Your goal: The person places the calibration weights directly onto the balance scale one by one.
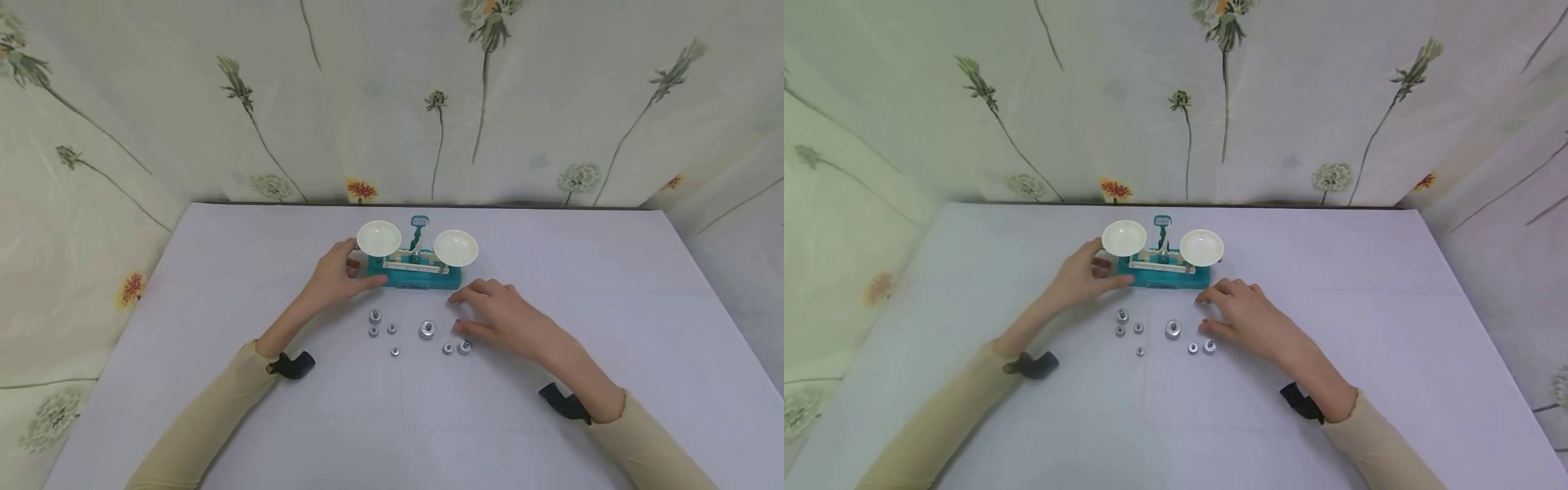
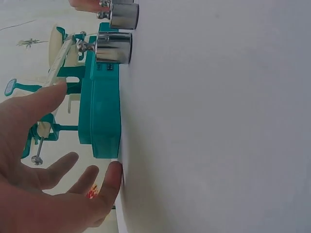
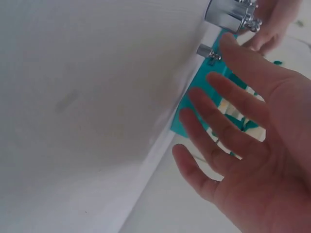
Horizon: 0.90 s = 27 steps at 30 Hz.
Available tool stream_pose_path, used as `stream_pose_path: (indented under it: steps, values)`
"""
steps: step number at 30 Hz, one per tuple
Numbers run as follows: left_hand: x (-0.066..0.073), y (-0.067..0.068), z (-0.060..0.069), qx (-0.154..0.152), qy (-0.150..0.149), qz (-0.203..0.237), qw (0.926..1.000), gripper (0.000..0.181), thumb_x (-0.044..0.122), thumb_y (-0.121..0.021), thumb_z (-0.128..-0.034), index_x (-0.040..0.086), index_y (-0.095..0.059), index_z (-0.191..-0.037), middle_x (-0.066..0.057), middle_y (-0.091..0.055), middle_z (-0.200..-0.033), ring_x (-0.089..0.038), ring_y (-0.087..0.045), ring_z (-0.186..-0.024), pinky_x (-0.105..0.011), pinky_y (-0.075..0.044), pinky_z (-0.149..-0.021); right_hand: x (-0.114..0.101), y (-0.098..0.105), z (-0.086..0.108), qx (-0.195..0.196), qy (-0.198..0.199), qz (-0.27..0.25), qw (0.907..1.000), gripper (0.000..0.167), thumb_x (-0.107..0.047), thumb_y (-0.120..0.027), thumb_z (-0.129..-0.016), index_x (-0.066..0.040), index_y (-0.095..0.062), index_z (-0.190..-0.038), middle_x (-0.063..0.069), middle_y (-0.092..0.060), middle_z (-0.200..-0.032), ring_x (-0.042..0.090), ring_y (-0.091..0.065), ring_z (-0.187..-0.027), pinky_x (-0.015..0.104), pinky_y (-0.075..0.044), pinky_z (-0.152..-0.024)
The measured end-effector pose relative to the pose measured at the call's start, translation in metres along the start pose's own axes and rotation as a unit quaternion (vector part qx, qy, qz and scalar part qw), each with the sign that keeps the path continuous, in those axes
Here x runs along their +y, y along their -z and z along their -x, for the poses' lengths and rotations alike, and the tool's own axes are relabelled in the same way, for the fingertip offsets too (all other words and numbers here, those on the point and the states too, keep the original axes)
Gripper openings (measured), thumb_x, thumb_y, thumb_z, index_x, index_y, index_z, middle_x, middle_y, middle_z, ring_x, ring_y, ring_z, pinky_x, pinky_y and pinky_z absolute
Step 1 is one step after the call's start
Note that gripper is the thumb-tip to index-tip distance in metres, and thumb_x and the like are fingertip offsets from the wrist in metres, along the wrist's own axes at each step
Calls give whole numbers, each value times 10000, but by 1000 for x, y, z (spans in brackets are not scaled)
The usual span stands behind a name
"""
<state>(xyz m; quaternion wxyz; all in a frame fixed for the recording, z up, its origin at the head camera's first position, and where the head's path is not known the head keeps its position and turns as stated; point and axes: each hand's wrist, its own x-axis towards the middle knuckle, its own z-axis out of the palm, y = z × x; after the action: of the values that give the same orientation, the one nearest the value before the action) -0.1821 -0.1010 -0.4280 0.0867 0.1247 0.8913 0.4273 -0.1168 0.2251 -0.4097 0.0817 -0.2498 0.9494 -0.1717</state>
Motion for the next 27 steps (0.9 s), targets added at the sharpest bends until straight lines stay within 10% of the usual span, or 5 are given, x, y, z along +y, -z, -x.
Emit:
stream_pose_path:
  steps: [27]
  values:
    - [-2, -8, -8, -107, -76, 321, 9994, 793, 197, -879, -912, -3, -474, -1564, -262, -573, -1521, -426, -704, -1276, -469, -628, -1043, -1, -7, -4, 181, 538, 206, 9982, 231, -155, -876, -903, -224, -816, -1115, -41, -793, -1079, 210, -664, -1071, 533, -494, -991]
